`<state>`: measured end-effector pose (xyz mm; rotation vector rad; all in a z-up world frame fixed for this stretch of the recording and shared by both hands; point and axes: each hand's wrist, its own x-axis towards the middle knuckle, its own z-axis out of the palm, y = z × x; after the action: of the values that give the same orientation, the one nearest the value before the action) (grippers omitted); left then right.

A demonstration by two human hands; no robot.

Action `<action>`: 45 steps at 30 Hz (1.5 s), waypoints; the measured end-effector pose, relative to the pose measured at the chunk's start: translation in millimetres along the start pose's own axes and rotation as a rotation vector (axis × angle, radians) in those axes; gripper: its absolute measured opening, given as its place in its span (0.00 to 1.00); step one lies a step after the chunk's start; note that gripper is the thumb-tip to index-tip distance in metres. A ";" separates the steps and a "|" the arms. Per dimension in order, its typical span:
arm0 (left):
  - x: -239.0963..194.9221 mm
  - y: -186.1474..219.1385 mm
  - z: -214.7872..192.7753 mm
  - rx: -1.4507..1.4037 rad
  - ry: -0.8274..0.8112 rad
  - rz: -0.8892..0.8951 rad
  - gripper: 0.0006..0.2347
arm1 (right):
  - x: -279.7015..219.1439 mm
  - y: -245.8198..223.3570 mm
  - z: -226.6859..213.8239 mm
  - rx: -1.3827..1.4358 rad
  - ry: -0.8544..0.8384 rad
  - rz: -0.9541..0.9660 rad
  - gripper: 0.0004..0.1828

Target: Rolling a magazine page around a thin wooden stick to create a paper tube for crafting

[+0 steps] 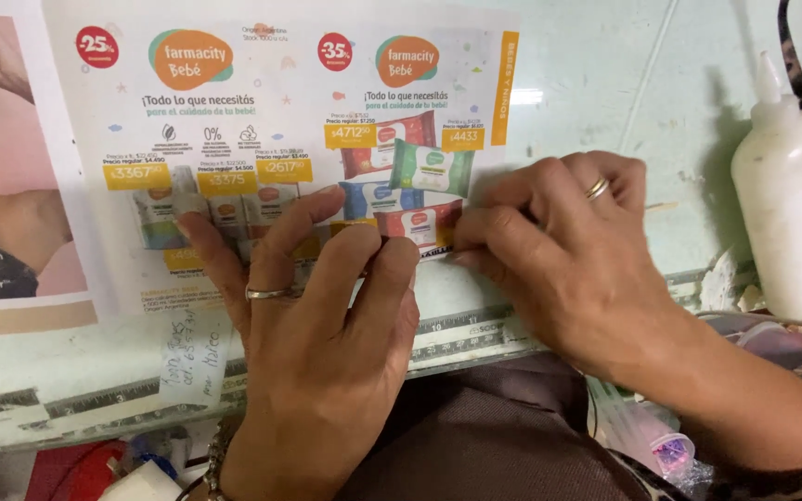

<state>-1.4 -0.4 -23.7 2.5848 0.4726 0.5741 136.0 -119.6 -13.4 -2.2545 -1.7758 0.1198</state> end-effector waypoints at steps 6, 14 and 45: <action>-2.3 -2.9 1.3 -0.016 0.008 0.040 0.06 | -1.4 2.2 -4.9 0.029 -0.007 0.101 0.03; -4.6 -5.9 -1.9 0.013 -0.022 0.185 0.02 | 0.3 5.6 -5.4 0.204 -0.035 0.222 0.08; -3.5 -6.1 -0.6 0.232 -0.095 0.170 0.10 | -20.5 -41.0 6.4 -0.361 0.037 -0.003 0.22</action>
<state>-6.1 3.5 -27.3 2.8791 0.3044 0.4740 90.8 -129.6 -11.0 -2.4728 -1.9078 -0.2637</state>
